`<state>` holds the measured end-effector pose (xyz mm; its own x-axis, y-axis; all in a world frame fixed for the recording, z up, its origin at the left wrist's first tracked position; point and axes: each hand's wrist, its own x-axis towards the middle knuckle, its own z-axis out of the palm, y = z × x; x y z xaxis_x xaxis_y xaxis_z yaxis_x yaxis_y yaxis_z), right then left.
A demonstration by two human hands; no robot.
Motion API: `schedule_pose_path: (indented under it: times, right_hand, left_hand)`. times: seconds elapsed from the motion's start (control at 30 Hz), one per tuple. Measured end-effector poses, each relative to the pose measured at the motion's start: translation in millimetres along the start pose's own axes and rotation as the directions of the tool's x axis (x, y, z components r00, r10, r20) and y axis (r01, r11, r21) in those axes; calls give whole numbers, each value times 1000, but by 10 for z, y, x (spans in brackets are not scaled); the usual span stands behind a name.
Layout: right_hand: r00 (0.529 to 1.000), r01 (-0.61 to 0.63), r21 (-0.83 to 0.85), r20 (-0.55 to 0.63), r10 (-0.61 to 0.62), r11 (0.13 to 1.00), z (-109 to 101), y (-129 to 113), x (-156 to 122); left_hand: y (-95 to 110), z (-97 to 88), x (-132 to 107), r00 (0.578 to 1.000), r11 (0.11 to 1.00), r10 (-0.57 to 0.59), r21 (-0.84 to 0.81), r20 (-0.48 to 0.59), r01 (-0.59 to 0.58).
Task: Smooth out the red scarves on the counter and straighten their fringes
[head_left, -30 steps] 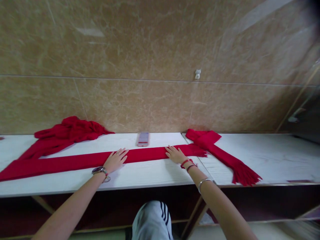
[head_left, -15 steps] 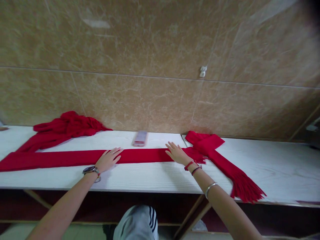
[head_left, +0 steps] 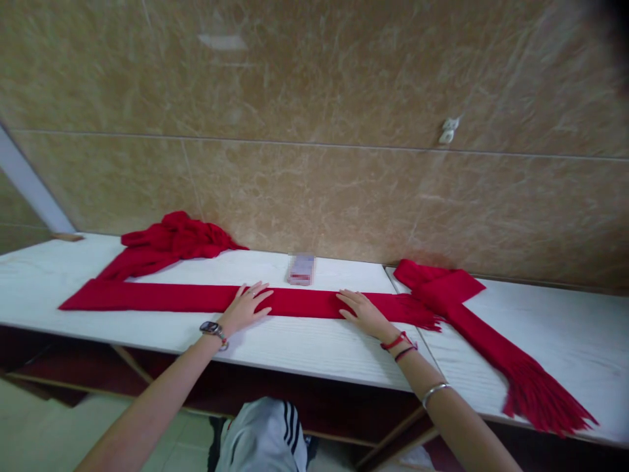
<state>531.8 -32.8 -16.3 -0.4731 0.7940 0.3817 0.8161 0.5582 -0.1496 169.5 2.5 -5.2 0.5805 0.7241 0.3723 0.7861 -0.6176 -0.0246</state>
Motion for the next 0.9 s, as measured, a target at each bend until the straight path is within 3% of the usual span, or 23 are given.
schedule_pose_path:
  times: [0.1,0.17,0.47,0.7,0.9]
  right_hand:
    - [997,71,33,-28,-71,997,-42,-31,-39]
    - [994,108,31,-36,-107,994,-46,-50,-51]
    - [977,205,-78,-48,-209,976,-72,-166,4]
    - [973,229,-137,-9,-232,964,-81,-182,26]
    - [979,191,-111,-46,-197,975,-91,-176,20]
  left_hand:
    - [48,-53,-6,987,987,159,-35,1,-159]
    - [65,-60,-3,979,978,204,-52,2,-203]
    - [77,-61,-7,965,965,260,-30,-38,-261]
    - [83,-66,14,947,948,317,28,-40,-316]
    - [114,-103,18,937,937,346,72,-49,-342]
